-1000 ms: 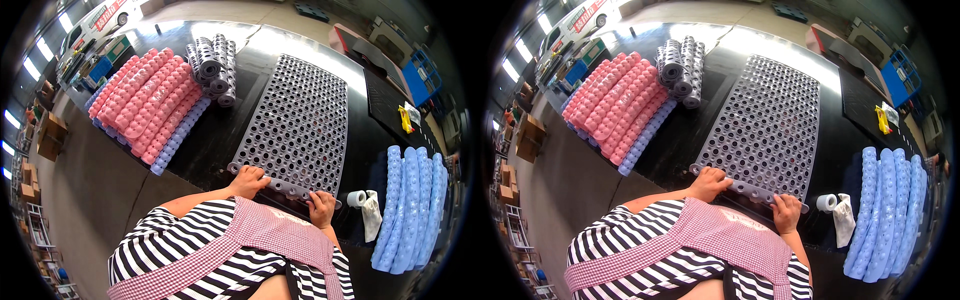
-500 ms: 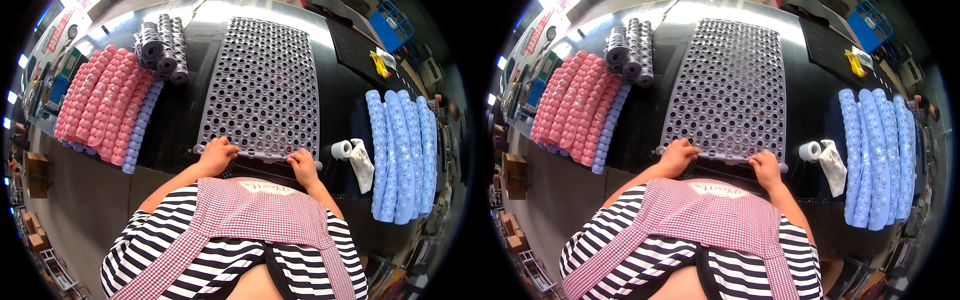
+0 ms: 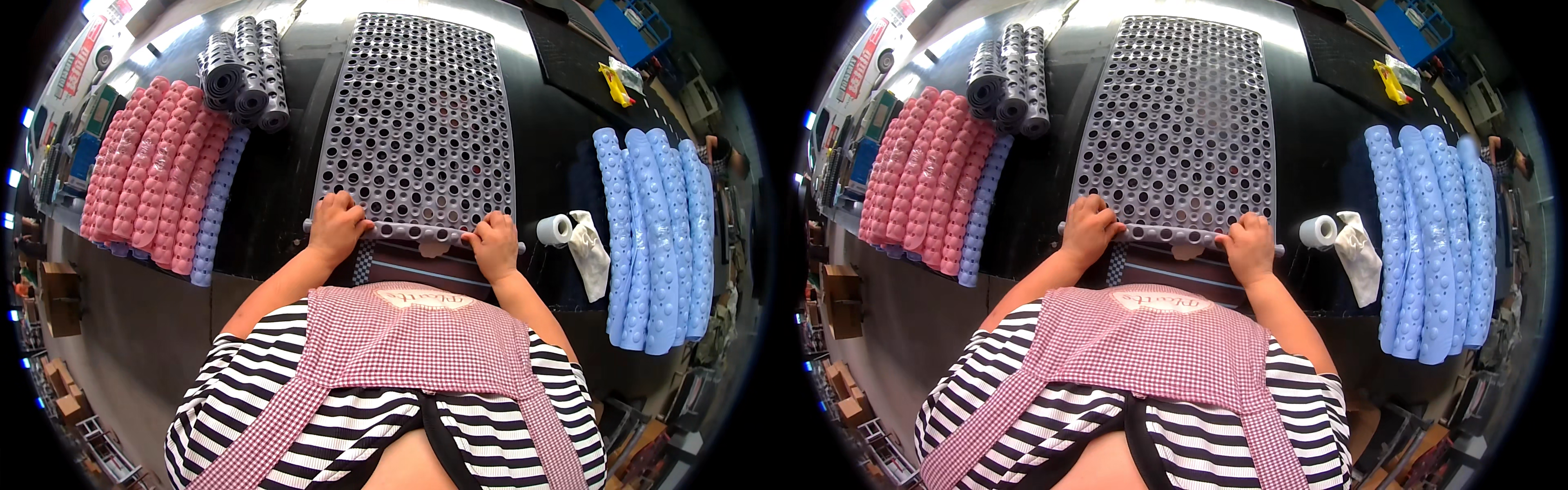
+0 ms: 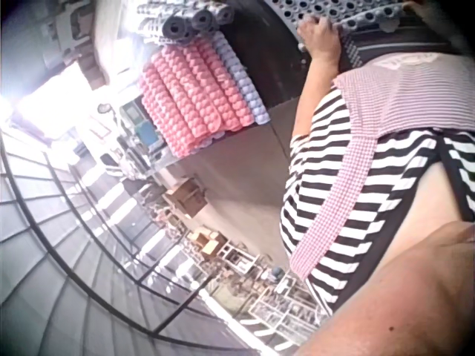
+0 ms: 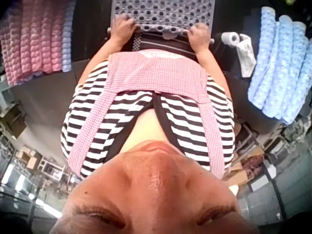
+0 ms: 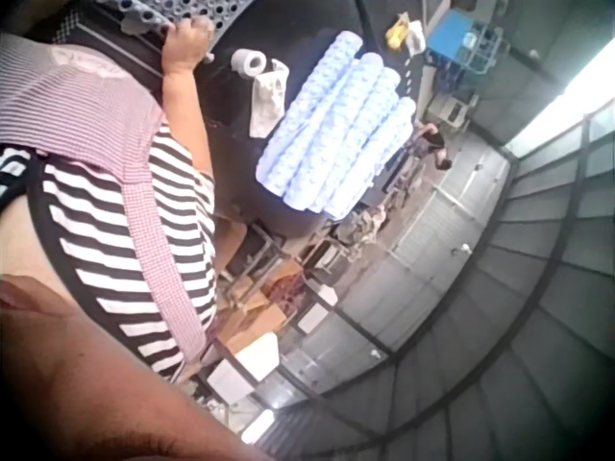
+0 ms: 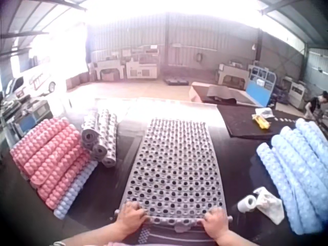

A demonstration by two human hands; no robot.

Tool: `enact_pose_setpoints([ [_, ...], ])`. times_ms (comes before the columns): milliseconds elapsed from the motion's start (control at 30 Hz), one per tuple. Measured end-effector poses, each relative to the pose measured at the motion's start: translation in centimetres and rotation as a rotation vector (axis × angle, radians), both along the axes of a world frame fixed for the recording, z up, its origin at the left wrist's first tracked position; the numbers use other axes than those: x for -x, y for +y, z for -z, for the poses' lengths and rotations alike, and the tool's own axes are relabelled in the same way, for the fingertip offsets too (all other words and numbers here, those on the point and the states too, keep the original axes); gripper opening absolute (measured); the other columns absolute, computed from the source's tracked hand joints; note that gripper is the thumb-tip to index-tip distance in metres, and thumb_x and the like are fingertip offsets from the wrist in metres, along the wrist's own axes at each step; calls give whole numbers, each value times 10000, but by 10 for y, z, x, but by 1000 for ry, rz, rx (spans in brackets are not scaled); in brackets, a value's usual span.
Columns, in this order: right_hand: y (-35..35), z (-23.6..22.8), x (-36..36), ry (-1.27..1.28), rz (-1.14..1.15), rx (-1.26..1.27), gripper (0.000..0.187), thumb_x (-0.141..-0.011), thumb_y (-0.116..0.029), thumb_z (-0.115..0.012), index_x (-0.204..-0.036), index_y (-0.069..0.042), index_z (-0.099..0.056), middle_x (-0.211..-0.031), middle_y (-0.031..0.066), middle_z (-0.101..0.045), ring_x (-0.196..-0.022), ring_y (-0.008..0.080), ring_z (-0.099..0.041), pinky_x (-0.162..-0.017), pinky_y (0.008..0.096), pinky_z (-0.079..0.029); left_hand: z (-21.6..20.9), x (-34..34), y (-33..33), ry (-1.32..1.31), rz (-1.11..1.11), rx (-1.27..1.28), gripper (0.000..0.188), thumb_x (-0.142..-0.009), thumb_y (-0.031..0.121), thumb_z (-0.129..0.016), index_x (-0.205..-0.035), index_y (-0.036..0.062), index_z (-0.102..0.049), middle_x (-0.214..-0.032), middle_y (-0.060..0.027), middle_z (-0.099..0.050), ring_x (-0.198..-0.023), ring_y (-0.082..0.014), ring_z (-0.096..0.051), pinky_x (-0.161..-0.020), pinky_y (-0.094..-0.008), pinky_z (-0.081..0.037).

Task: The person rolls up gray, pink, and beige textured mats by hand, secures them with tape, and places them into a large cardboard bin.

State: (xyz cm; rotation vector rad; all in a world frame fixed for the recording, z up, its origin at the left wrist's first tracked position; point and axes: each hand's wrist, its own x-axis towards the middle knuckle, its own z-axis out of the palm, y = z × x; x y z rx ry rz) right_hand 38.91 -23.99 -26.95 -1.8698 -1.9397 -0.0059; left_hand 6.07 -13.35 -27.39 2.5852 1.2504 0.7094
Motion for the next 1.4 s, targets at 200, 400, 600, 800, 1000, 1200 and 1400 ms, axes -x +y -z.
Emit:
enact_pose_setpoints([
  [200, -24, 4, 11, -246, -77, 53, 285, -873, -199, -695, -1085, -14, -651, -1018, 105, -608, -987, 296, -584, -858, 412, -473, -10, 6, -15, 221, 208, -161, 306, -785, 308, -783, -919, 53, -681, -946, -74, -568, -894, -264, -554, -802, -378, -457],
  [400, -22, 20, -5, -11, 18, 15, 341, -849, -91, -704, -1175, -28, -631, -1176, 143, -632, -1058, 331, -612, -913, 436, -489, 2, 8, -4, 157, 174, -90, 323, -831, 241, -757, -1065, 40, -660, -951, -96, -593, -869, -290, -588, -790, -391, -491],
  [600, 38, 8, -30, 287, 43, -186, 132, -730, -73, -812, -819, -82, -714, -925, 53, -617, -1011, 292, -573, -895, 420, -463, 2, -13, 38, -5, -68, -12, 161, -830, 242, -758, -874, 116, -667, -940, -71, -600, -901, -293, -603, -781, -427, -501],
  [800, 48, 15, -34, 132, 2, -118, 181, -770, -64, -762, -946, -101, -738, -878, 57, -657, -893, 285, -621, -808, 404, -488, -2, -24, 40, 60, 15, -56, 117, -807, 108, -699, -921, 110, -670, -874, -59, -610, -875, -286, -629, -783, -440, -498],
  [1000, -12, 5, 3, -111, 37, -14, 624, -899, -263, -702, -1469, -103, -508, -1306, 214, -601, -1197, 396, -581, -1025, 478, -444, -26, -17, -16, 152, 81, 76, 478, -914, 290, -658, -1336, 77, -591, -1279, -285, -574, -1126, -424, -593, -1009, -495, -444],
  [1200, 52, 17, -6, -163, 30, 108, 840, -902, -555, -654, -1587, -179, -344, -1653, 284, -163, -1541, 466, -102, -1227, 618, -61, -6, -50, 34, 157, -35, 165, 848, -916, 583, -626, -1572, 118, -357, -1603, -377, -182, -1504, -539, -152, -1217, -621, -80],
  [1400, 165, 32, -59, -277, 67, 13, 759, -926, -548, -627, -1537, -149, -420, -1612, 224, -317, -1513, 383, -247, -1234, 560, -132, -32, -98, 139, 354, -184, 482, 856, -954, 740, -411, -1619, 218, -278, -1693, -233, -69, -1572, -410, -9, -1188, -698, -13],
])
